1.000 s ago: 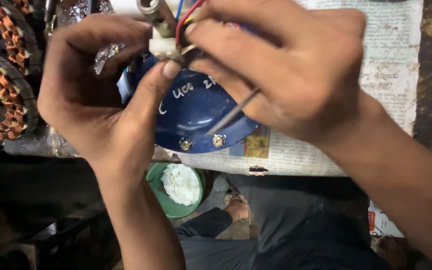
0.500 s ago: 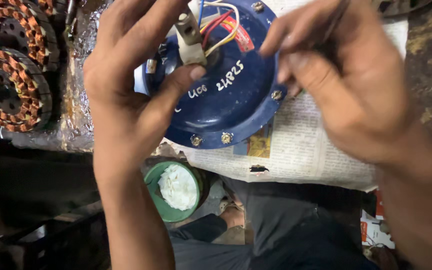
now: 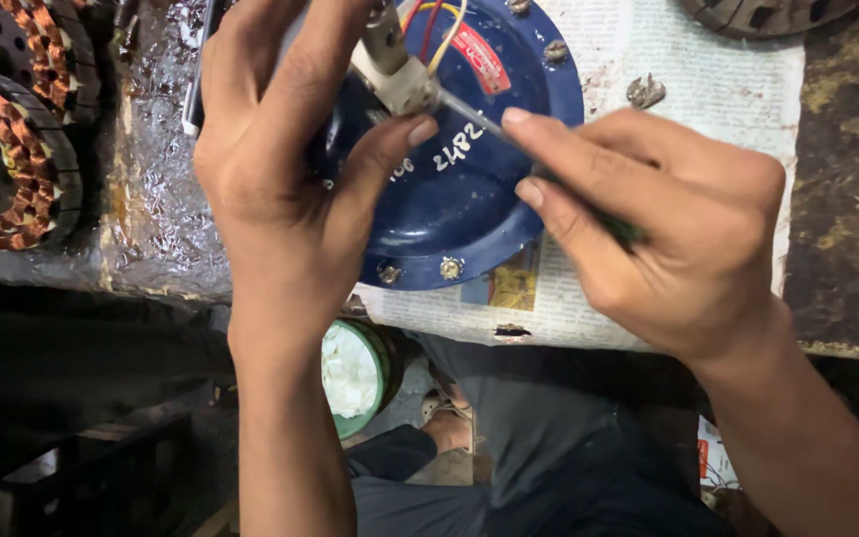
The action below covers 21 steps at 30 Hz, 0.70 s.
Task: The person uses a screwdriver to tighten screws on a white plastic terminal block attached to a blue motor end cap. They manipulate several colored wires, securing them into the terminal block and tightening the connections.
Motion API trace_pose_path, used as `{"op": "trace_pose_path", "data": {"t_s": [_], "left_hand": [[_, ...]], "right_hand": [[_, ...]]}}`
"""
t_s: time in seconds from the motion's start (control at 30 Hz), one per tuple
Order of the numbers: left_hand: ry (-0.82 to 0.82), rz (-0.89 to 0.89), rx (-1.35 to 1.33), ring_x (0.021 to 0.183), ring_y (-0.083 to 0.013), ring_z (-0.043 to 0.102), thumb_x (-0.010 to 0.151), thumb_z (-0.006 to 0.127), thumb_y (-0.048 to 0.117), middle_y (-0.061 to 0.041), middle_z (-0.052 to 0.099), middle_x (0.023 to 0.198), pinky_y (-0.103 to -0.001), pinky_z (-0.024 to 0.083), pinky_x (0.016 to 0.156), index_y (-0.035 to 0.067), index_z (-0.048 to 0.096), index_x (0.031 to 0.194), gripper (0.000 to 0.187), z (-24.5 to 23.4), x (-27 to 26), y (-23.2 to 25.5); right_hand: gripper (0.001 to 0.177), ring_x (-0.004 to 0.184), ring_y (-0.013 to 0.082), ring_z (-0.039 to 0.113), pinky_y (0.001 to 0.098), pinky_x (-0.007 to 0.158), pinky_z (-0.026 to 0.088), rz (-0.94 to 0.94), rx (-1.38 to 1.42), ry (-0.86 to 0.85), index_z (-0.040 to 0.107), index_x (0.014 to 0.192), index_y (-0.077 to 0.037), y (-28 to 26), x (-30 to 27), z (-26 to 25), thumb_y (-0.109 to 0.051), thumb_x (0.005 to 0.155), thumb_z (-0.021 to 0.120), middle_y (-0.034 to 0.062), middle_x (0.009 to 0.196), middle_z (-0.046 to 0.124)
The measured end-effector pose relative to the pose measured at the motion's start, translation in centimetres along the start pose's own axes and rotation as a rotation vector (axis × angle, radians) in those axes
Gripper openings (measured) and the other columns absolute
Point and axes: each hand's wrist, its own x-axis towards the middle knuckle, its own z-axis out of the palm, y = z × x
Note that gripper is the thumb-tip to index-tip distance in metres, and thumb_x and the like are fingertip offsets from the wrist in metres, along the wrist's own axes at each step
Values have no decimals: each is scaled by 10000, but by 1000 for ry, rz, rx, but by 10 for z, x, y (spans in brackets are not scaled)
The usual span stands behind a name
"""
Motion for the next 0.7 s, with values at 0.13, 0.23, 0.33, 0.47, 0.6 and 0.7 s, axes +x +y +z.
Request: {"op": "trace_pose_path", "data": {"t_s": [0.13, 0.23, 0.33, 0.47, 0.6, 0.7], "left_hand": [[-6, -24, -75, 1368, -190, 568, 950, 851, 11, -58, 515, 1466, -269, 473, 1140, 134, 550, 1487, 627, 2, -1, -1], [-4, -28, -68, 1379, -188, 563, 947, 854, 9, -56, 515, 1467, -267, 467, 1154, 126, 533, 1465, 621, 2, -3, -1], [-1, -34, -45, 1387, -193, 558, 944, 855, 9, -56, 510, 1474, -273, 459, 1167, 127, 529, 1472, 632, 3, -4, -1], [4, -30, -42, 1408, -198, 545, 952, 852, 10, -57, 499, 1488, -276, 454, 1185, 133, 522, 1479, 634, 4, -5, -2], [11, -35, -26, 1420, -204, 538, 954, 853, 15, -65, 491, 1500, -283, 450, 1196, 144, 541, 1509, 650, 5, -5, -3], [16, -49, -22, 1433, -208, 533, 965, 839, 14, -72, 473, 1516, -283, 451, 1203, 152, 525, 1494, 630, 6, -5, -2]], "right_hand": [[278, 562, 151, 615, 261, 460, 419, -4, -52, 32, 707, 1153, 70, -1, -2, 3, 93, 881, 760, 179, 792, 717], [265, 546, 147, 616, 268, 462, 422, 42, -16, 41, 707, 1155, 80, -1, -5, 5, 94, 892, 728, 161, 754, 712], [259, 660, 156, 660, 273, 574, 473, 36, 8, 45, 693, 1245, 60, 0, -8, 4, 64, 986, 695, 155, 848, 721], [233, 724, 159, 693, 238, 580, 504, 31, 28, 36, 688, 1275, 50, 3, -11, 5, 31, 1044, 665, 168, 930, 742], [215, 761, 133, 720, 238, 635, 540, 125, 163, 19, 686, 1271, 37, 0, -8, 4, -4, 1072, 616, 121, 894, 739], [213, 670, 101, 693, 238, 586, 532, 296, 271, -37, 691, 1200, 33, -8, -1, 0, -25, 1027, 581, 74, 755, 709]]}}
